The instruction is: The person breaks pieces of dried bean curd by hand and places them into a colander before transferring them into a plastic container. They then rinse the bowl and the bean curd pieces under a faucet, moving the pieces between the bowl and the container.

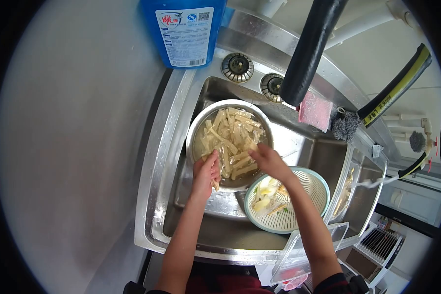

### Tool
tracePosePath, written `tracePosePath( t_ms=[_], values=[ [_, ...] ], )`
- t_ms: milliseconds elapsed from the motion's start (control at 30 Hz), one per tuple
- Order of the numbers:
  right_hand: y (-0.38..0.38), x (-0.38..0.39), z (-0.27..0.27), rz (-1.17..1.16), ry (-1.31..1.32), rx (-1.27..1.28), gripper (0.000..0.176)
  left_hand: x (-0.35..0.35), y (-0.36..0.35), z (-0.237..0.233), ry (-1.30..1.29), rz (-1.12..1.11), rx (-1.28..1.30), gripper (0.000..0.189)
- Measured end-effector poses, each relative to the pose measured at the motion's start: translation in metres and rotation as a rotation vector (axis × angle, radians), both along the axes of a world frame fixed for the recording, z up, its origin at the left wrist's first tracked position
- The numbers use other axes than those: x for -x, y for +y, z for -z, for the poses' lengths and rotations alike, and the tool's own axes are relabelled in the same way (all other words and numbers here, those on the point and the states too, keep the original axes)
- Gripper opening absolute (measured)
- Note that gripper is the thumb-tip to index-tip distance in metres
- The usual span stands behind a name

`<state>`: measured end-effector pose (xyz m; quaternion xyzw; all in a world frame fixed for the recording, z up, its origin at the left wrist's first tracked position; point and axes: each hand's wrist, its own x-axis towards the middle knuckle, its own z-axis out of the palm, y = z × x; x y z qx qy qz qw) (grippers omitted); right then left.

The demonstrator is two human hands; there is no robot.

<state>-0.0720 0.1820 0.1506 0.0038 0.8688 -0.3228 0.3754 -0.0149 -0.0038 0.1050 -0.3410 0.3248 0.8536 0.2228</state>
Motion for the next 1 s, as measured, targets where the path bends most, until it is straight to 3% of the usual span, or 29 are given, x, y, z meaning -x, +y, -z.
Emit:
tracePosePath(
  t_ms=[67, 200, 267, 300, 367, 400, 467, 500, 567, 600, 667, 800, 900, 933, 967, 1000],
  values=[
    [-0.017, -0.011, 0.034, -0.237, 0.085, -0.422, 0.026, -0.002, 0.009, 0.002, 0.017, -0.057, 0.047, 0.015],
    [-0.029, -0.023, 0.089, -0.364, 0.211, -0.409, 0.026, 0.002, 0.017, 0.017, 0.079, -0.075, 0.291, 0.018],
    [-0.034, -0.03, 0.094, -0.702, 0.392, -0.563, 0.025, 0.009, 0.014, 0.045, 0.299, 0.069, 0.586, 0.015],
    [-0.035, -0.031, 0.093, -0.694, 0.39, -0.562, 0.025, 0.015, 0.014, 0.053, 0.3, 0.077, 0.587, 0.015],
    [-0.038, -0.029, 0.081, -0.566, 0.195, -0.556, 0.027, 0.032, 0.015, 0.063, 0.63, 0.353, 1.131, 0.02],
    [-0.037, -0.028, 0.067, -0.571, 0.193, -0.56, 0.027, 0.037, 0.016, 0.062, 0.627, 0.349, 1.127, 0.02],
    [-0.027, -0.024, 0.038, -0.478, 0.197, -0.492, 0.024, 0.047, 0.018, 0.056, 0.925, 0.728, 1.295, 0.025],
    [-0.019, -0.02, 0.035, -0.481, 0.197, -0.497, 0.024, 0.049, 0.023, 0.056, 0.925, 0.723, 1.291, 0.025],
    [-0.005, -0.004, 0.029, -0.075, 0.158, -0.439, 0.03, 0.055, 0.034, 0.059, 0.498, 0.757, 1.377, 0.026],
    [-0.001, 0.006, 0.028, -0.076, 0.164, -0.443, 0.03, 0.056, 0.036, 0.063, 0.502, 0.75, 1.376, 0.026],
    [0.004, 0.021, 0.03, 0.133, 0.25, -0.407, 0.035, 0.052, 0.038, 0.072, 0.562, 0.417, 1.479, 0.022],
    [0.0, 0.032, 0.085, 0.205, 0.143, -0.447, 0.034, 0.045, 0.031, 0.071, 0.562, 0.489, 1.545, 0.021],
    [-0.003, 0.03, 0.105, 0.218, 0.234, -0.477, 0.034, 0.044, 0.021, 0.06, 0.531, 0.522, 1.39, 0.021],
    [-0.002, 0.028, 0.101, 0.223, 0.227, -0.477, 0.034, 0.042, 0.018, 0.058, 0.619, 0.364, 1.399, 0.022],
    [0.004, 0.027, 0.093, 0.332, 0.212, -0.283, 0.031, 0.04, 0.016, 0.058, 0.702, 0.203, 1.398, 0.023],
    [0.005, 0.029, 0.078, 0.434, 0.202, -0.088, 0.029, 0.037, 0.015, 0.06, 0.688, 0.079, 1.234, 0.026]
  ],
)
